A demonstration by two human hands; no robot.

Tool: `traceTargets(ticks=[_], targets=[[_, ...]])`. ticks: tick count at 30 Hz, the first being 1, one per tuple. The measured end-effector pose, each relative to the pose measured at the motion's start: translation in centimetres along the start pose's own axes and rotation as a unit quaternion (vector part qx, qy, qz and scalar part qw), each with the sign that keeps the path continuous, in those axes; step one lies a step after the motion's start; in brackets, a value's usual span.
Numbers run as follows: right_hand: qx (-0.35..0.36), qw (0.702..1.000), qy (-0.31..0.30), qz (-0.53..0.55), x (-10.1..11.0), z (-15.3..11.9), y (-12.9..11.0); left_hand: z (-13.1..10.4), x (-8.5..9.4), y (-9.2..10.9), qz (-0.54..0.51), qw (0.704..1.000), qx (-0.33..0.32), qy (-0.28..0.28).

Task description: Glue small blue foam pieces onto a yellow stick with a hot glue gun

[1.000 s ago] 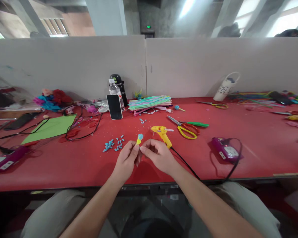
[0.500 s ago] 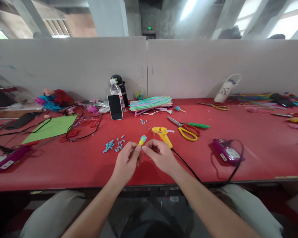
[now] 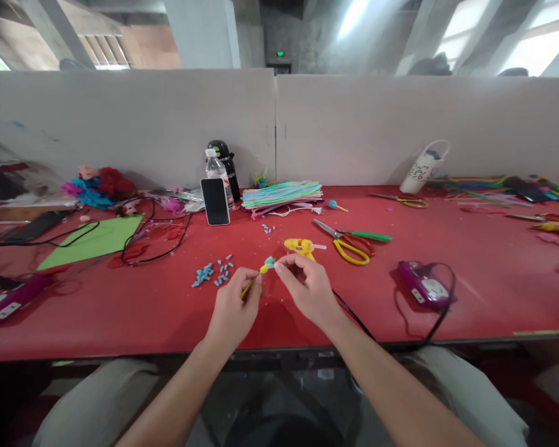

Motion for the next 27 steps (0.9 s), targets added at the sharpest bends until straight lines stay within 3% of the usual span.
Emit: traceTargets(ticks=[8, 16, 27], targets=[[0.06, 0.997, 0.009, -0.053, -0.11, -0.06, -0.13, -0.16, 0.0, 0.3, 0.046, 0.999, -0.007, -0.018], [0.04, 0.996, 0.02, -0.072, 0.22, 0.07, -0.17, -0.21, 0.01, 0.47, 0.059, 0.998, -0.01, -0.027], [0.054, 0.99, -0.059, -0.115, 0.74, 0.23, -0.51, 0.11, 0.19, 0.3, 0.094, 0.995, -0.011, -0.038]])
Point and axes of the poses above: each hand's wrist, its own z-axis towards the middle knuckle, its own x-axis out of the back of the hand, y = z × x, the point moved 4 cm from there along z, towards the middle knuckle, and after that the axes turned 2 degrees about -x, right-handed, at the moved point
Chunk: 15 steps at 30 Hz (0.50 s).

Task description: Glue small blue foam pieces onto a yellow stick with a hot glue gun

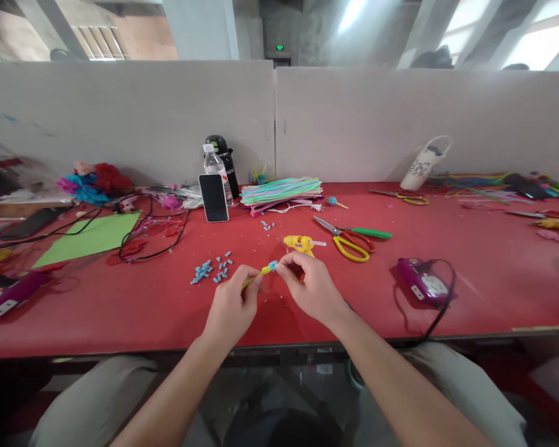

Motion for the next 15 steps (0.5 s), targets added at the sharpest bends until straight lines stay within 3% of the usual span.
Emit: traceTargets(ticks=[6, 15], targets=[[-0.017, 1.0, -0.013, 0.0, 0.03, 0.11, 0.45, -0.03, 0.06, 0.06, 0.015, 1.0, -0.001, -0.004], [0.007, 0.999, 0.042, 0.007, 0.36, -0.12, -0.09, 0.15, 0.74, -0.08, 0.013, 1.0, 0.004, -0.015]])
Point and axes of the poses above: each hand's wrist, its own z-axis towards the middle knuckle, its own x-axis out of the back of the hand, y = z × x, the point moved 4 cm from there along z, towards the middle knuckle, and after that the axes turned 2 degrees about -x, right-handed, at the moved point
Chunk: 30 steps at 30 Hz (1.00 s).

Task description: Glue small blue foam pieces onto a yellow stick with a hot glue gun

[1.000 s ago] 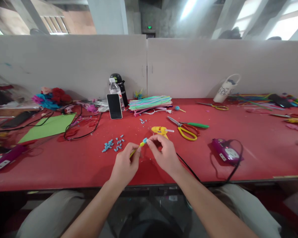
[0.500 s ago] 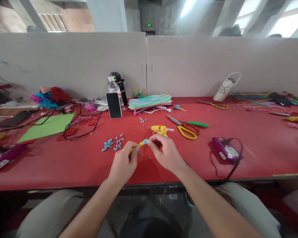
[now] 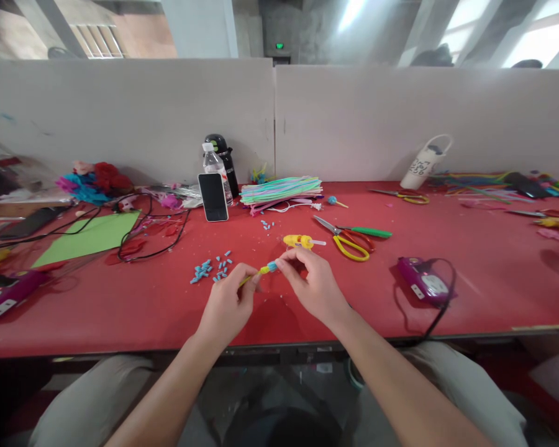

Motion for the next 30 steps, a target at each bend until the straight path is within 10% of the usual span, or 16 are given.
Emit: traceTargets(ticks=[8, 30], targets=[[-0.032, 0.99, -0.046, 0.128, -0.39, -0.14, 0.33, 0.11, 1.14, 0.33, -0.024, 0.999, -0.028, -0.019], [-0.025, 0.994, -0.097, 0.047, -0.57, -0.04, 0.14, -0.06, 0.84, 0.23, 0.044, 0.997, -0.041, -0.042]])
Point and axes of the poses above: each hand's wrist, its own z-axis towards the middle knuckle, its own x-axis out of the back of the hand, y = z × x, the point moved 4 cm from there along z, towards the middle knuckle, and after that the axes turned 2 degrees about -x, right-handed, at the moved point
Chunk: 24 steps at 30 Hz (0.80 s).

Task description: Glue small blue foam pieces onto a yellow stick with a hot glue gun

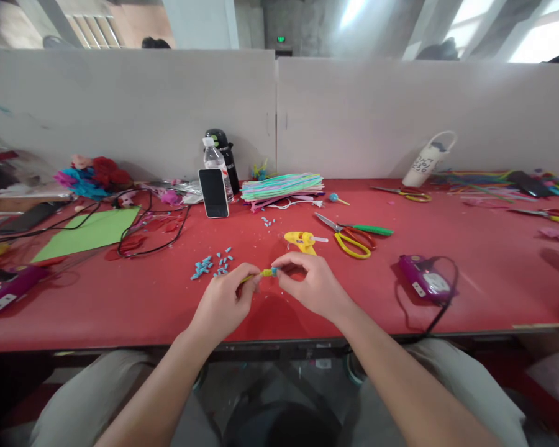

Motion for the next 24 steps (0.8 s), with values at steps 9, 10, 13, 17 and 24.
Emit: traceTargets(ticks=[9, 10, 13, 17, 24], targets=[[-0.036, 0.998, 0.005, 0.054, 0.66, 0.04, -0.07, 0.22, 0.39, -0.23, -0.011, 1.0, -0.016, 0.025], [-0.038, 0.998, 0.007, 0.052, 0.65, 0.03, -0.03, 0.23, 0.42, -0.24, -0.012, 0.999, -0.019, 0.029], [-0.038, 0.998, -0.001, 0.047, 0.41, 0.03, 0.15, 0.22, 0.45, -0.2, -0.018, 0.999, -0.031, 0.035], [-0.033, 0.999, -0.009, 0.04, 0.04, 0.04, 0.29, 0.23, 0.48, -0.13, -0.024, 0.998, -0.042, 0.044], [-0.028, 0.999, -0.015, 0.032, -0.15, 0.12, 0.42, 0.38, 0.51, -0.06, -0.026, 0.998, -0.042, 0.041]])
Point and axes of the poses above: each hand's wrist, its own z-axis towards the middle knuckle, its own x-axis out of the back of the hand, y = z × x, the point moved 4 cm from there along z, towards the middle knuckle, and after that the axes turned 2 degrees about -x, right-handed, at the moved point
